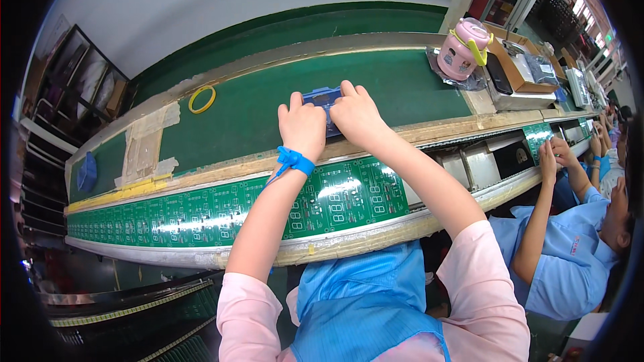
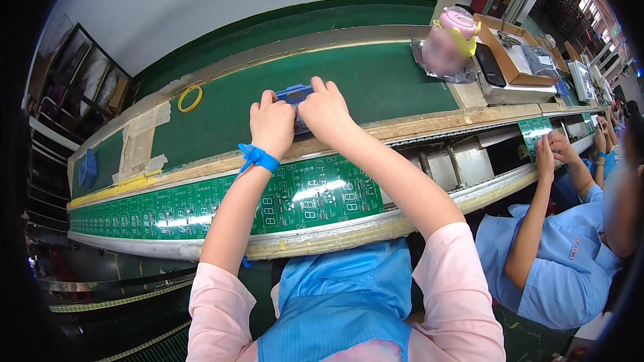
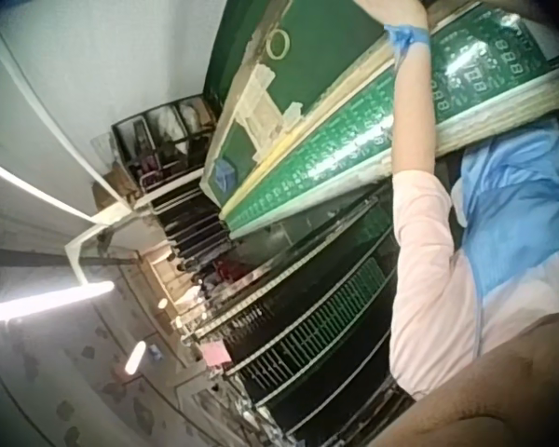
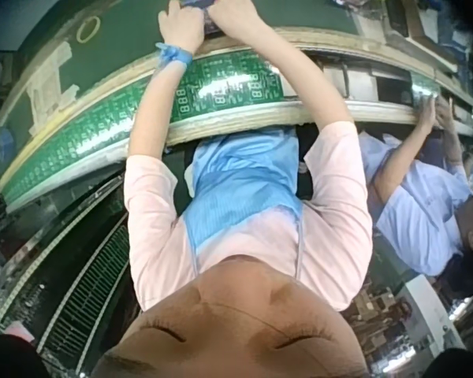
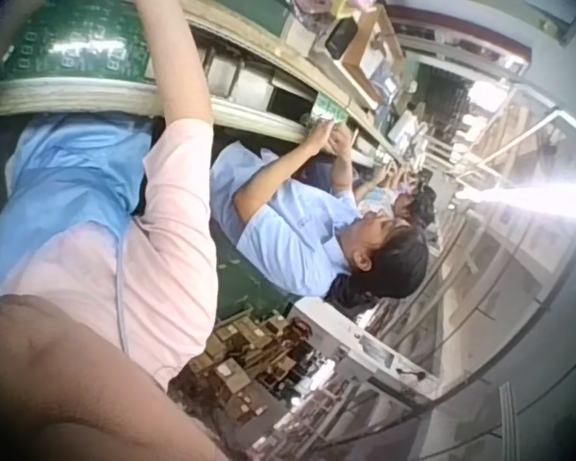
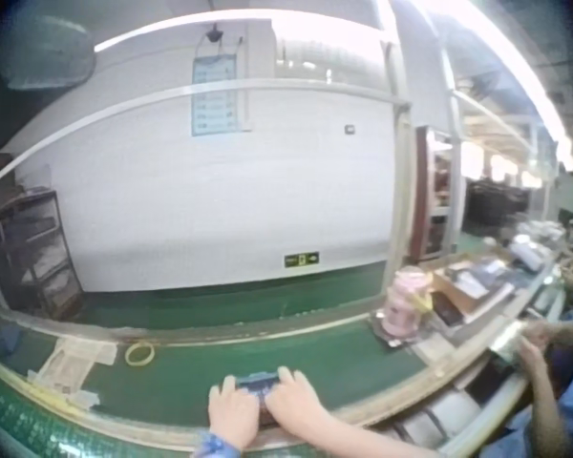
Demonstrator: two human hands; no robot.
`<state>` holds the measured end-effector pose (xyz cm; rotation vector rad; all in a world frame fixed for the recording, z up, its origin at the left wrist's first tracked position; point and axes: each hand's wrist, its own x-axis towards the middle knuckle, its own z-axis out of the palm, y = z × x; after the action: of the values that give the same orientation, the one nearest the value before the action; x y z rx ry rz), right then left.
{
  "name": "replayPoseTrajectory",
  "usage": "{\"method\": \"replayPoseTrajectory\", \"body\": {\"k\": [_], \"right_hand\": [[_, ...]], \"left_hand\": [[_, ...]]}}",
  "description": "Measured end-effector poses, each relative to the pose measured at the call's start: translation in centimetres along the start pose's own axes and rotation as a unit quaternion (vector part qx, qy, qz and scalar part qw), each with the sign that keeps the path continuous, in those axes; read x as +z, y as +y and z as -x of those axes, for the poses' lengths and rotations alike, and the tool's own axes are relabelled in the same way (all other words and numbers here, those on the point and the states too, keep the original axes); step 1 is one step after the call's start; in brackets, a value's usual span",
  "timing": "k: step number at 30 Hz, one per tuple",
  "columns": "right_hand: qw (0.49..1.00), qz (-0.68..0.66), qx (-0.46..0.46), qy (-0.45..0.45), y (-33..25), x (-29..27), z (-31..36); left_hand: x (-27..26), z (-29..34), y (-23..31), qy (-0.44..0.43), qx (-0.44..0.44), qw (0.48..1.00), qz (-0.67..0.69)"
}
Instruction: The person places small metallic components from a blue bin onto a green circuit board, pressing them into place by hand. The person then picks up a completed board and places it into a vertical rack before retrieving a new board to continue the assembly process.
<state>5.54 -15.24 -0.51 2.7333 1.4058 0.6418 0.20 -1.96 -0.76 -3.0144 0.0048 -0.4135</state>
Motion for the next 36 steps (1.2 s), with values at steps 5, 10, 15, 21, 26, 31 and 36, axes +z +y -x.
{"method": "replayPoseTrajectory", "body": {"k": [5, 10, 15, 21, 26, 31, 36], "right_hand": [[1.000, -0.011, -0.008, 0.004, 0.4, 0.2, 0.2], [0.989, -0.089, -0.033, 0.111, 1.1, -0.1, 0.0], [0.947, -0.281, 0.064, 0.141, 1.8, -0.8, 1.6], [0.950, -0.292, 0.036, 0.108, 1.3, -1.3, 1.1], [0.950, -0.295, 0.051, 0.084, 1.1, -0.7, 1.1], [0.936, -0.275, 0.030, 0.217, 1.6, -1.5, 1.7], [0.849, -0.480, 0.205, 0.078, 2.4, -3.8, 7.7]], "left_hand": [[0.0, 0.0, 0.1, 0.017, 0.016, 1.000, -0.009], [0.6, -0.1, -0.9, 0.105, 0.044, 0.993, 0.030], [0.5, 0.1, -0.9, 0.157, 0.062, 0.981, 0.101], [1.4, 0.0, -0.9, 0.149, 0.046, 0.976, 0.151], [0.2, 0.5, -1.1, 0.202, 0.066, 0.961, 0.179], [-2.2, 1.7, -0.5, 0.249, 0.068, 0.944, 0.207], [-3.3, 5.0, 2.6, 0.166, 0.144, 0.916, 0.335]]}}
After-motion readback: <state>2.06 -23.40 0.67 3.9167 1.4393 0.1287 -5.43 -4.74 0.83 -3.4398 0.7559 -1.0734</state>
